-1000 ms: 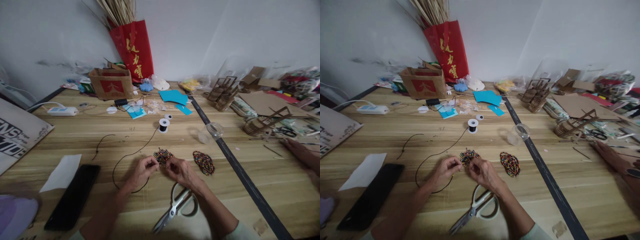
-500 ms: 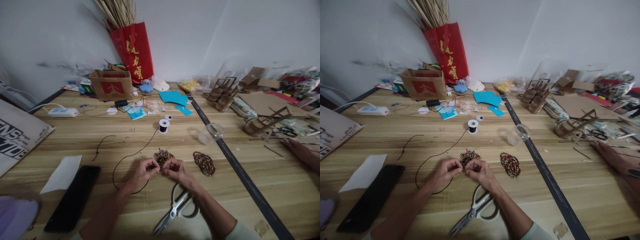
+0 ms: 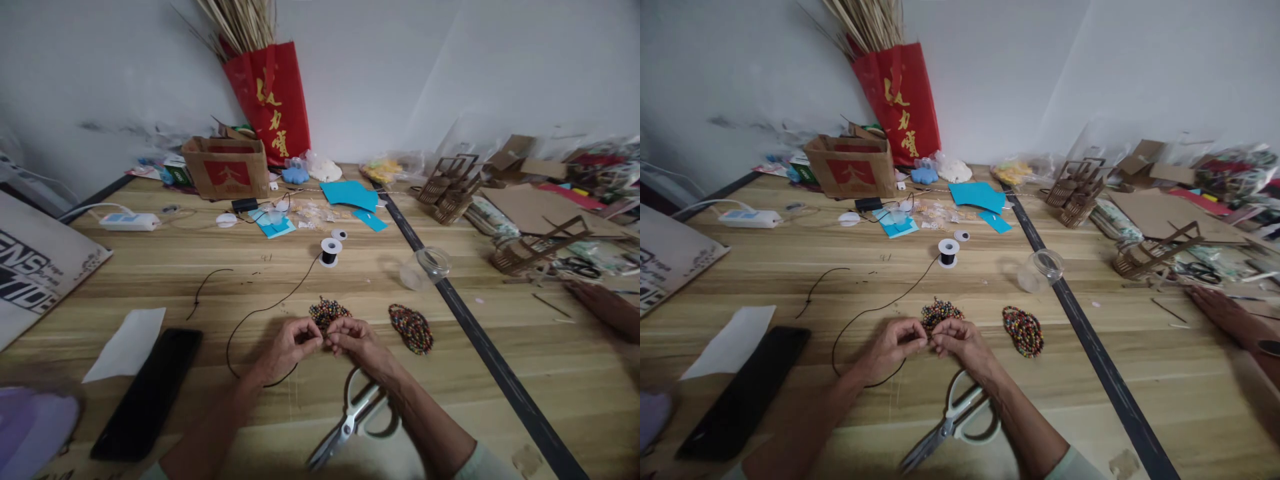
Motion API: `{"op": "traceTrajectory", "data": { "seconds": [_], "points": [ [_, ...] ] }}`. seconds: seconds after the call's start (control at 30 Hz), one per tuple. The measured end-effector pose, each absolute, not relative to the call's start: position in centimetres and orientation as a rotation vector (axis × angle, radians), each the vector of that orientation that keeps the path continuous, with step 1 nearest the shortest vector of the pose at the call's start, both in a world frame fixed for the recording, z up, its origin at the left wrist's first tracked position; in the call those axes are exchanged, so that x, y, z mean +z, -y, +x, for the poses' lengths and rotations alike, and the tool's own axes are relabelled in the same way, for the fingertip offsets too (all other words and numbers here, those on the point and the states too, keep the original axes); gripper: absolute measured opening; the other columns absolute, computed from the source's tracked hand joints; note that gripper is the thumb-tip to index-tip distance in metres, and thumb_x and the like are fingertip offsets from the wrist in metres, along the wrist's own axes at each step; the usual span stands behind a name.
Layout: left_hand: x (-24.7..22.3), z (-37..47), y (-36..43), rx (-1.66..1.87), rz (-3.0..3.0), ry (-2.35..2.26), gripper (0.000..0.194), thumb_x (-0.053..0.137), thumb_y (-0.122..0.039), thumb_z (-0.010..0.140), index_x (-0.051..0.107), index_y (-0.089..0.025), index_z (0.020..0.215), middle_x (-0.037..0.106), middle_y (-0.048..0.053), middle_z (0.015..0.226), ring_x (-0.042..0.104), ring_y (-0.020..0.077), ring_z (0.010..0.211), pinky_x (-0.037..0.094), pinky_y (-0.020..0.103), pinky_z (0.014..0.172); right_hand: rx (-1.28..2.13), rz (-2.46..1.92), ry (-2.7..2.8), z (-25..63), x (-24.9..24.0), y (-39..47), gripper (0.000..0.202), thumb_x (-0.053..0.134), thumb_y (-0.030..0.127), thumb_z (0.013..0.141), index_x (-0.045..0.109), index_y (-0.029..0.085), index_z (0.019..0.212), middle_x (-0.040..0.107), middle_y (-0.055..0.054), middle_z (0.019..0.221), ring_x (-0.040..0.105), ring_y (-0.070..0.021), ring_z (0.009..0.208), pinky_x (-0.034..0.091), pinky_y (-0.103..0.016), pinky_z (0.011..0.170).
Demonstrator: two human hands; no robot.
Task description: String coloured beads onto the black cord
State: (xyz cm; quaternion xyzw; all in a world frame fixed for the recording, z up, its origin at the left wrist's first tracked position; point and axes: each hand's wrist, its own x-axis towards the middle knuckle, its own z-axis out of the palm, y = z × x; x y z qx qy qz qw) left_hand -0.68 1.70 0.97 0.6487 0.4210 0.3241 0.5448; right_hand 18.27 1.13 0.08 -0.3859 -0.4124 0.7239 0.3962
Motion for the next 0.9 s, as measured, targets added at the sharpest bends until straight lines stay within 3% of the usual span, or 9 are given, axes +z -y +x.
{"op": "traceTrajectory", "data": {
  "seconds": [0.9],
  "points": [
    [1.33, -0.75, -1.70, 0.761, 1.567, -0.980, 0.014, 0.060, -0.026, 0.078, 0.061, -0.015, 0.070, 0.058, 0.000, 0.067, 0.050, 0.0139, 0.067, 0.039, 0.024, 0.064, 1.848, -0.952, 1.069, 18.04, 0.05, -1.05, 0.027, 0.082, 0.037, 0.066, 0.069, 0.016, 0.075, 0.064, 0.001, 0.067, 0.055, -0.0085, 0.056, 0.046, -0.022, 0.057]
  ]
}}
